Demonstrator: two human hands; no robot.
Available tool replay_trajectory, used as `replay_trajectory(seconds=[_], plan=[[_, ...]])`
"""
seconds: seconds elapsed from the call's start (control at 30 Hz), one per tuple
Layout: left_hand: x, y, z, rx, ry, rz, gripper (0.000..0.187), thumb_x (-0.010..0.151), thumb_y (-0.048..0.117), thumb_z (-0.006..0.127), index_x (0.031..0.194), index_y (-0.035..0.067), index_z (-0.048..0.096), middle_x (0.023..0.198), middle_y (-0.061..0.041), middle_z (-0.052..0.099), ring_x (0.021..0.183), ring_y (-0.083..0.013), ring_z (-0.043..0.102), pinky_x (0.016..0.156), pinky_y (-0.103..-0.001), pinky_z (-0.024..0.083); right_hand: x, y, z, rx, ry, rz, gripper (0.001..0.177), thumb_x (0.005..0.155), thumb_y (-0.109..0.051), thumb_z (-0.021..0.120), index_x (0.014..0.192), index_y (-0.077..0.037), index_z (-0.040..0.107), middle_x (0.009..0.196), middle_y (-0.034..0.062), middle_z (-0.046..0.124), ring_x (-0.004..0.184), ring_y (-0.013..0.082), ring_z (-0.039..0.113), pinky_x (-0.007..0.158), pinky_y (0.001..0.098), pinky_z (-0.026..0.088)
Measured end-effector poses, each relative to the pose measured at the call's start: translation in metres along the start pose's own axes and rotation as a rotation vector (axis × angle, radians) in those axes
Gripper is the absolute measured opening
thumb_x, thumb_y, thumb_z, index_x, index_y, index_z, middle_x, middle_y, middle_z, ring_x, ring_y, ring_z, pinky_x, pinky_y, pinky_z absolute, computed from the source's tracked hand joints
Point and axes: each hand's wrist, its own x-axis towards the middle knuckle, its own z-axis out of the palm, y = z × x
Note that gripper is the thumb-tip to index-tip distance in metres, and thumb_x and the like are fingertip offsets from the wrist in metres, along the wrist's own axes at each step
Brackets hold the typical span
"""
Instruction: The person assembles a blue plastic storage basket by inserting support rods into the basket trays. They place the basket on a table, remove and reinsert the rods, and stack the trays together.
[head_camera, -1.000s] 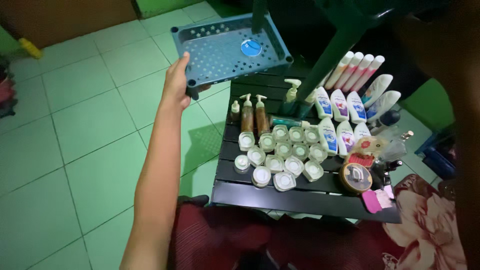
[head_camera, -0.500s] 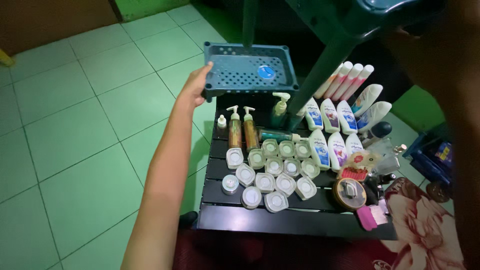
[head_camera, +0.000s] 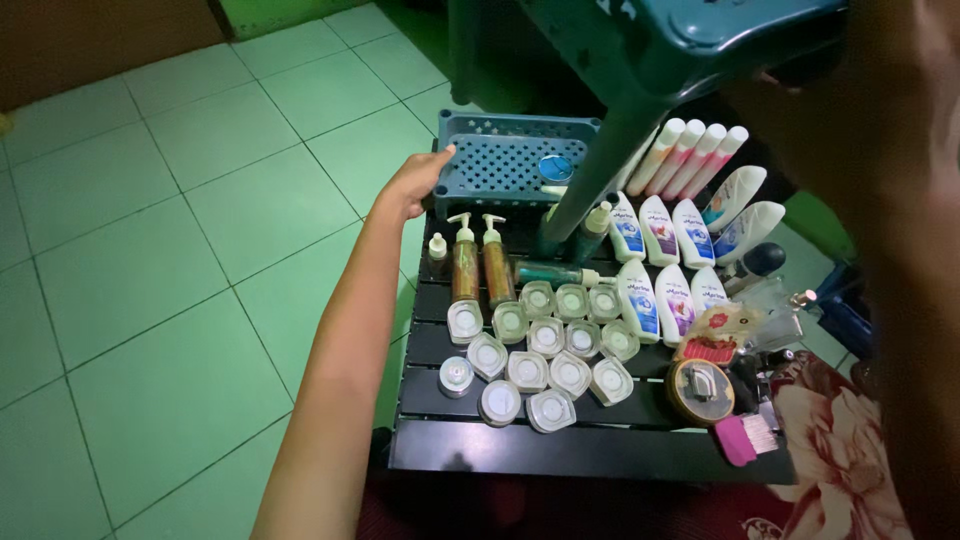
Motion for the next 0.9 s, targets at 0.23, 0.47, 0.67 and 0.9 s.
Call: replay_trajectory(seconds=[0.23,0.47,0.67,0.9], plan=[[-0.023,0.021,0.001,0.538,0.481,0.358,0.044,0.103,0.043,0.058,0.112,0.001,0.068,0.097,-0.011,0.071,0.088,-0.0196,0.064,0.081,-0.036,0.052,-0.018,0.003,0.012,-0.062,0.001,0.01,0.047,0.092,-0.014,0.086,0.125,-0.001,0.055,0.121,0.0147,0.062,0.11,0.0263,0.061,0.097,0.0359,0.044],[-0.172,0.077,0.061,0.167,0.645,1.13,0.026,0.108,0.028,0.04,0.106,0.005,0.053,0.1,-0.008,0.056,0.09,-0.0185,0.052,0.085,-0.038,0.049,-0.024,0.007,0.037,-0.128,0.018,0.032,0.049,0.087,-0.017,0.084,0.123,-0.005,0.054,0.126,0.012,0.057,0.12,0.027,0.054,0.107,0.04,0.036],[-0.271,0.111,0.164,0.524,0.369,1.341,0.045,0.101,0.022,0.058,0.132,-0.007,0.043,0.121,-0.025,0.054,0.114,-0.0351,0.057,0.098,-0.049,0.049,-0.013,-0.01,0.045,-0.112,0.075,0.083,0.05,0.08,-0.018,0.084,0.118,-0.006,0.053,0.127,0.0116,0.055,0.124,0.0285,0.052,0.111,0.042,0.031],[-0.261,0.131,0.194,0.405,0.35,1.112,0.042,0.111,0.04,0.051,0.119,-0.001,0.048,0.087,-0.019,0.061,0.078,-0.0356,0.066,0.069,-0.042,0.05,-0.003,-0.021,0.045,-0.056,0.086,0.145,0.047,0.075,-0.016,0.082,0.111,-0.006,0.053,0.114,0.0096,0.053,0.115,0.0278,0.051,0.106,0.0425,0.032]])
